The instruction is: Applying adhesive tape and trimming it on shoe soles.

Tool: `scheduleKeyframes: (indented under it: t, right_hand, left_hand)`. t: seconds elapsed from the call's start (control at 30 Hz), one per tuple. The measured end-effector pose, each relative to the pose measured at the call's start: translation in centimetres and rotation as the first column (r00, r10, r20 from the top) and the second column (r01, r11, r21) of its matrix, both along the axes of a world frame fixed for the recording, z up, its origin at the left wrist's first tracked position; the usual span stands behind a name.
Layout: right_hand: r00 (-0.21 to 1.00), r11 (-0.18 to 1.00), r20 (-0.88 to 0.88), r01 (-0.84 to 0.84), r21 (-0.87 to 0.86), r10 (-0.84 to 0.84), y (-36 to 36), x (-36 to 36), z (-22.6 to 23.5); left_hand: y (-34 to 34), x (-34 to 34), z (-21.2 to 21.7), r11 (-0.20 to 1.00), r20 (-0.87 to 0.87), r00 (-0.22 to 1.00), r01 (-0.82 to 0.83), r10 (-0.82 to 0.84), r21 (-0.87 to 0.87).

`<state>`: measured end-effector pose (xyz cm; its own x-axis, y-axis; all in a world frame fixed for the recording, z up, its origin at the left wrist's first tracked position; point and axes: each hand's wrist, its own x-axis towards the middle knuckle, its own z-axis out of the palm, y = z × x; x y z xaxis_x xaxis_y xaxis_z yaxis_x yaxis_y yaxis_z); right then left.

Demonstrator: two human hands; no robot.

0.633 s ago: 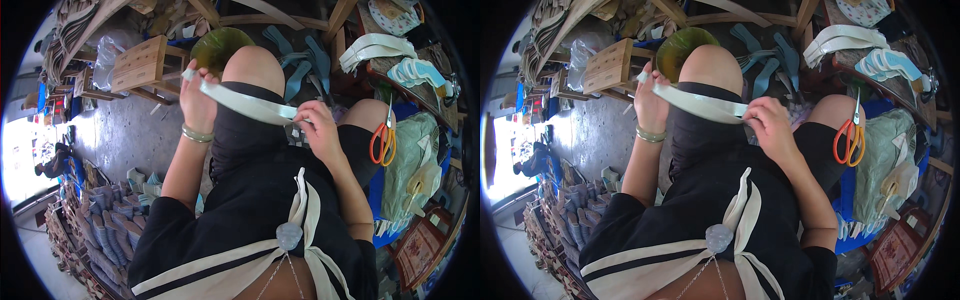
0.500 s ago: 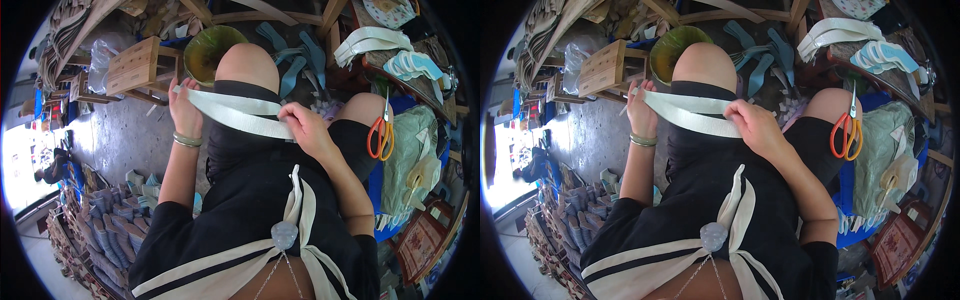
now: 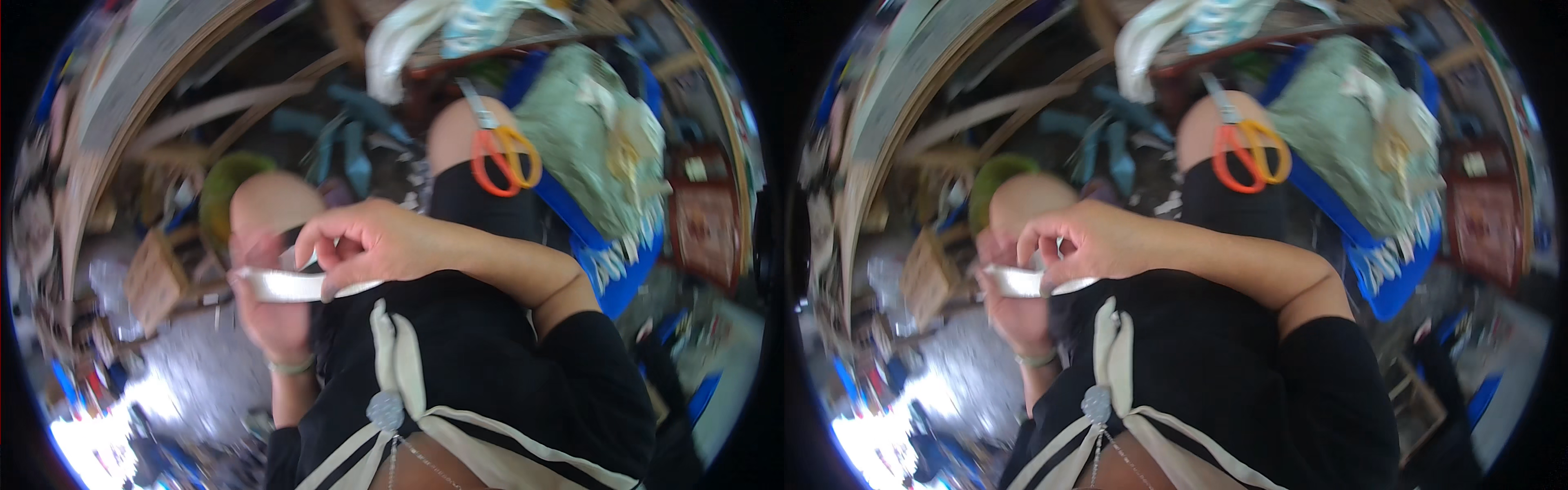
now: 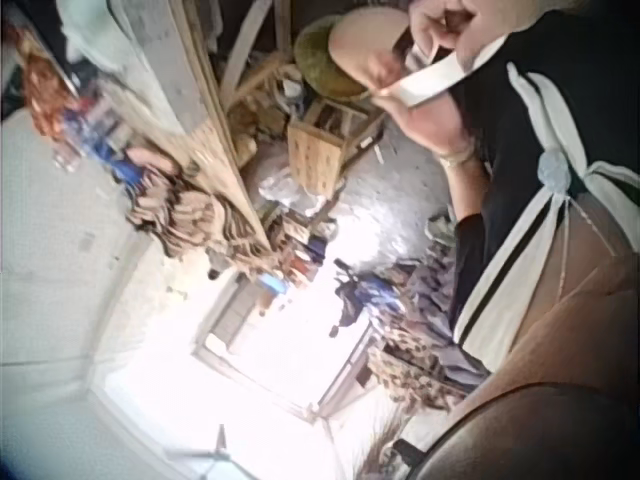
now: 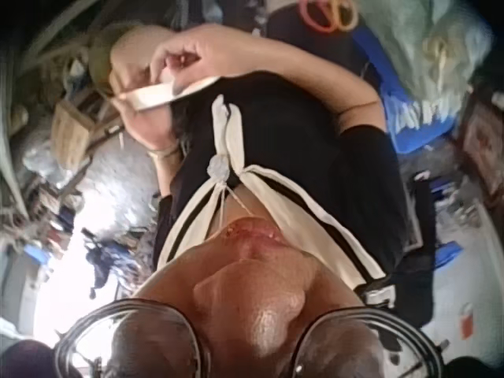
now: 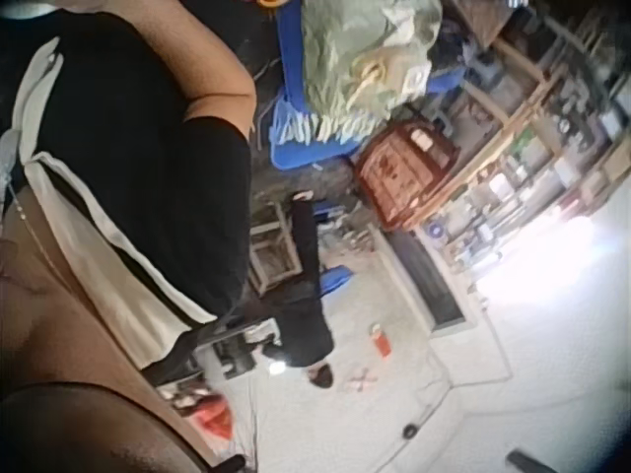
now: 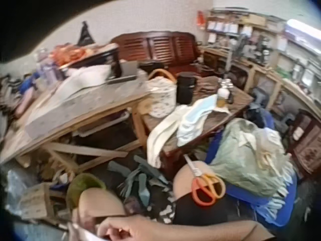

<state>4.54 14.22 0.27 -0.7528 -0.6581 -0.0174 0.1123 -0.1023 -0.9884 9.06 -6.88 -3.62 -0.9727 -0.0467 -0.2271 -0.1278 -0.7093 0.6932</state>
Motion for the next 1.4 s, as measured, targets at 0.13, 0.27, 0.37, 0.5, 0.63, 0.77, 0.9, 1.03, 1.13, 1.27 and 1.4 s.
scheduleKeyframes:
  t: [0.13,0.27,0.37,0.5,0.63,0.77,0.9,1.03,1.13,1.27,1.4]
  right_hand:
    - [0.994,0.991,-0.099,-0.035,0.130,0.048,7.5,1.7,0.1]
    - [0.992,0.987,-0.086,0.102,0.126,-0.092,17.5,1.5,-0.9]
    - [0.369,0.326,-0.431,0.929,0.173,-0.824,29.5,-3.1,-6.3]
    - [0.292,-0.527,-0.861,0.694,0.490,-0.416,47.6,-5.2,-14.9]
    - [0.658,-0.584,-0.696,0.455,0.673,-0.289,52.3,-5.6,-15.3]
    - [0.848,-0.240,-0.405,0.339,0.910,-0.341,56.9,-7.2,-13.5]
    - [0.902,-0.245,-0.314,0.245,0.938,-0.296,55.4,-8.9,-12.3]
    - [0.794,-0.309,-0.550,0.471,0.826,-0.258,59.4,-8.3,-12.4]
    - [0.701,-0.401,-0.635,0.507,0.764,-0.324,59.1,-8.5,-12.4]
    - [0.644,-0.411,-0.649,0.505,0.759,-0.405,58.8,-7.8,-12.2]
    - [0.491,-0.357,-0.634,0.545,0.758,-0.598,61.6,-6.8,-12.5]
  left_hand:
    - [-1.2,-3.2,1.4,0.837,-0.194,0.977,0.179,-0.089,0.518]
    - [3.1,-6.2,3.2,0.909,-0.221,0.956,0.260,-0.194,0.327]
    - [7.3,-7.2,3.3,0.919,-0.171,0.903,0.386,-0.395,-0.084]
    - [9.7,-8.6,2.6,0.916,-0.033,0.950,0.291,-0.312,-0.275]
    - [9.9,-8.6,2.2,0.890,0.006,0.973,0.211,-0.229,-0.405]
    - [10.2,-8.5,1.0,0.892,0.064,0.967,0.254,-0.248,-0.373]
    - [10.4,-8.5,0.4,0.880,0.076,0.960,0.279,-0.271,-0.385]
    - [11.2,-8.8,-0.2,0.887,0.126,0.951,0.309,-0.283,-0.344]
    - [11.0,-8.6,-0.7,0.880,0.120,0.945,0.327,-0.304,-0.345]
    - [12.3,-8.1,0.7,0.772,0.132,0.923,0.377,-0.362,-0.512]
    - [12.9,-7.8,0.9,0.726,0.068,0.891,0.408,-0.449,-0.553]
